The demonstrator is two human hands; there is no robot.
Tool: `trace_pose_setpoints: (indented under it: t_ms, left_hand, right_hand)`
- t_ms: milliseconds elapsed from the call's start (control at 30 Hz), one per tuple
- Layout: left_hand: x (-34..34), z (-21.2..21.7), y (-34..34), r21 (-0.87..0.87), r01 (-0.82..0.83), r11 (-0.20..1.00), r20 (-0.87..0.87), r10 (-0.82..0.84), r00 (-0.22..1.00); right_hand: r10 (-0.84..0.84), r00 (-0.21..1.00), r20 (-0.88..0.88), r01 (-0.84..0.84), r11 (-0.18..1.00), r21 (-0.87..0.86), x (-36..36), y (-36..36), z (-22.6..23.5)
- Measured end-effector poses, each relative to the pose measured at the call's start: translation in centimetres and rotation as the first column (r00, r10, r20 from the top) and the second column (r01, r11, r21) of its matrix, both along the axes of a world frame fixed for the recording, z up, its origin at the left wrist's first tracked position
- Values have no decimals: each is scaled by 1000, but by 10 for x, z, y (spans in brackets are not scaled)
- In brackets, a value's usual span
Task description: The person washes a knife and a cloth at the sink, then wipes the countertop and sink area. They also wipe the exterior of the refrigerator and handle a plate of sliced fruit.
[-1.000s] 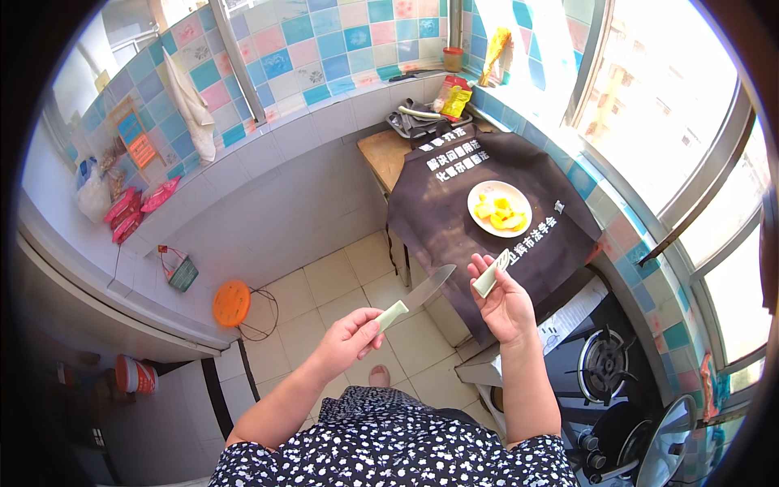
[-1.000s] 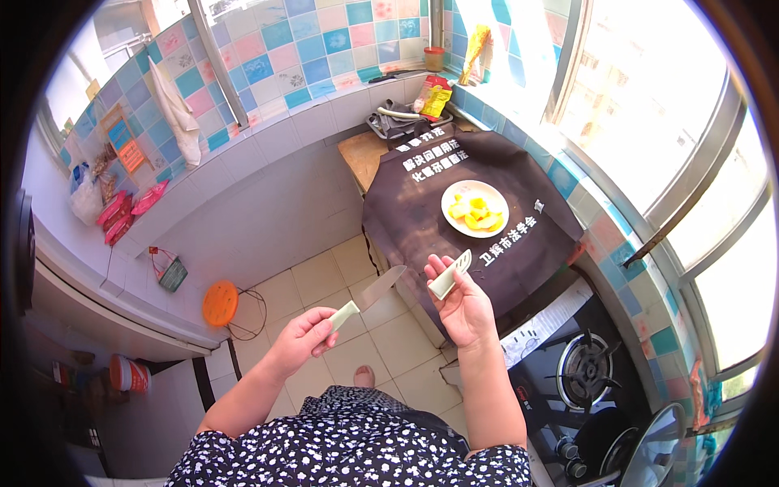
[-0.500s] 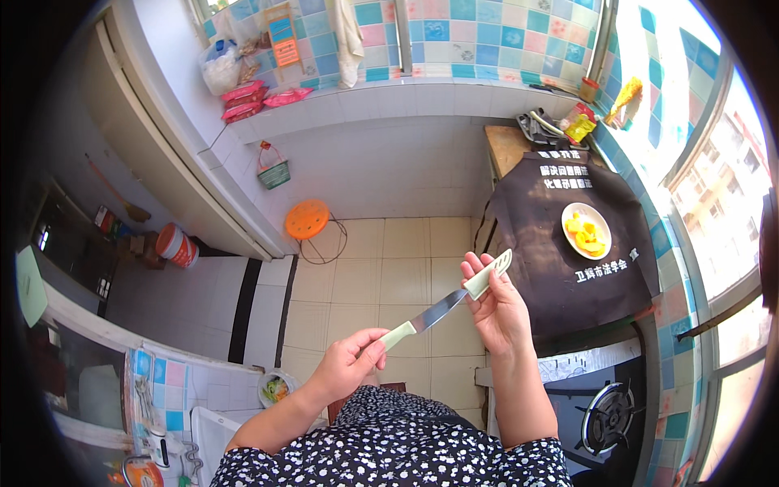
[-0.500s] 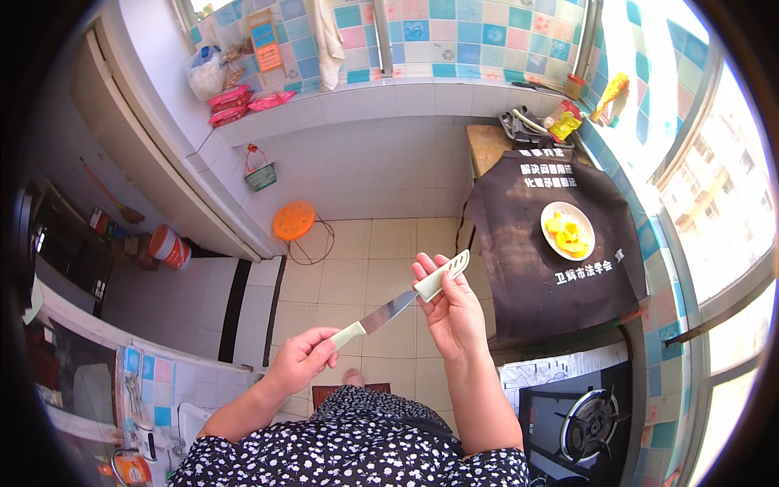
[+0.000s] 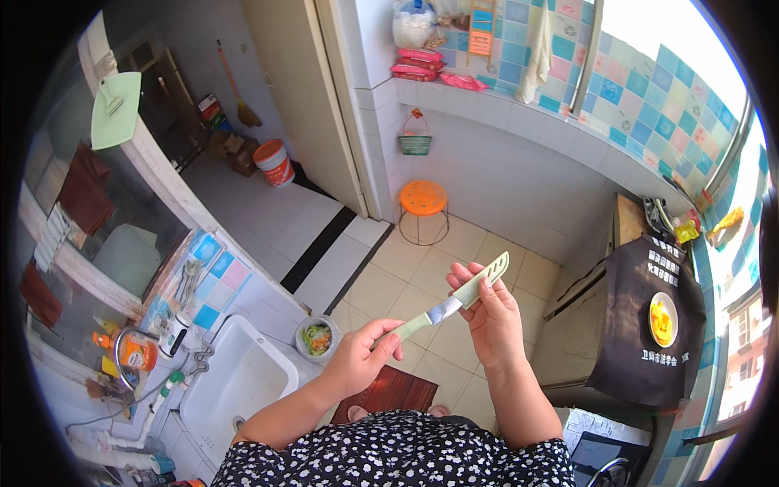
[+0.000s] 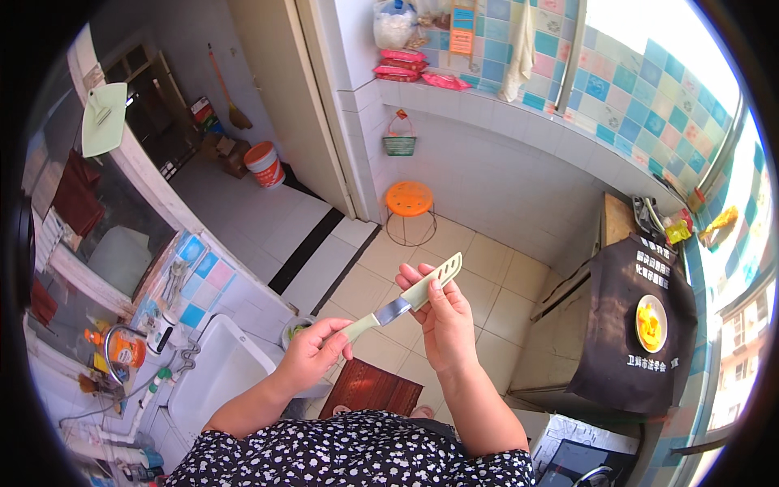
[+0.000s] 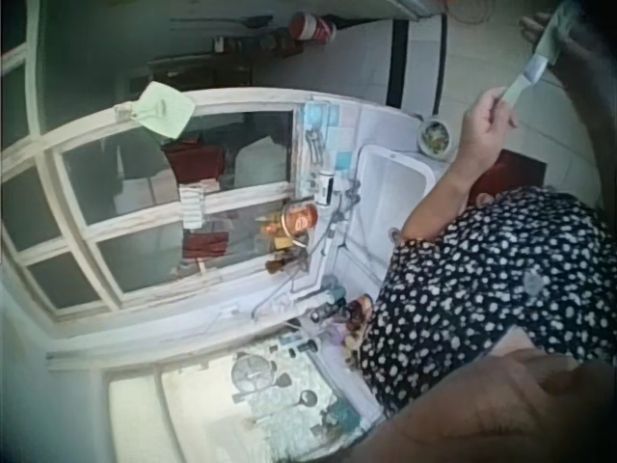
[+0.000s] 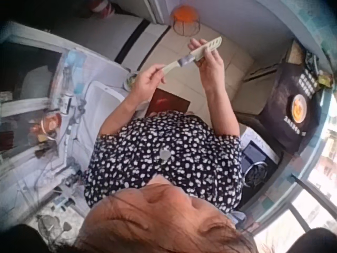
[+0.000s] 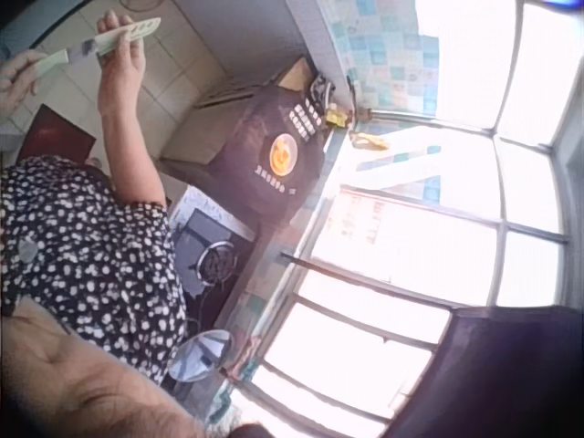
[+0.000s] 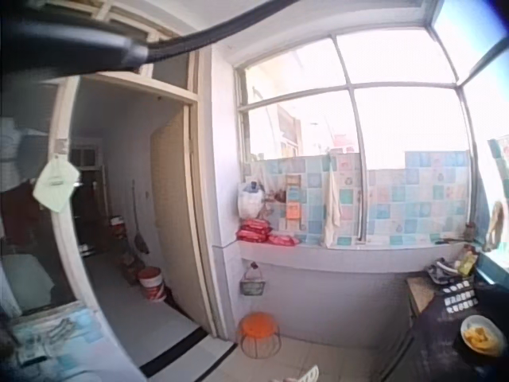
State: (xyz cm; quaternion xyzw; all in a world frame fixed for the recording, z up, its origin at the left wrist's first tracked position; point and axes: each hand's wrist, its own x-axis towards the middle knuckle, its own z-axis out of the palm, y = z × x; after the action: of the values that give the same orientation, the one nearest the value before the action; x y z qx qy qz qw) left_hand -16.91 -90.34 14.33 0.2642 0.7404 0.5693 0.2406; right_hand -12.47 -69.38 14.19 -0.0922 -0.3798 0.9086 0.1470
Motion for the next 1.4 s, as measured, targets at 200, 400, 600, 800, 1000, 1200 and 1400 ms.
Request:
trace_pose_setpoints:
  t_ms: [200,400,600,800,1000,1200,1400]
  left_hand:
    - [-19,2,-98,183,-166,969,31,163,986]
    - [-32,-1,-188,278,-244,929,-20,260,965]
    - [-45,12,-270,216,-376,901,-49,395,918]
    - [-54,66,-351,-19,-530,848,-295,501,813]
    - [-79,97,-379,-160,-486,859,-438,379,815]
    - [-122,112,-395,228,-525,820,-131,560,818]
    - [-181,138,-391,411,-583,701,-93,668,738]
  right_hand:
    - [181,982,-55,-177,982,72,-44,-121,2]
    - [288,954,-86,-278,954,110,-70,-222,7]
    - [509,860,-40,-502,856,123,-106,-292,13]
    - [302,929,-215,33,511,859,-146,-327,15]
    - [593,799,-96,53,89,995,-174,-374,39]
    - [727,681,89,-329,195,924,-211,-391,61]
    - [823,566,56,-453,253,854,-290,-395,104]
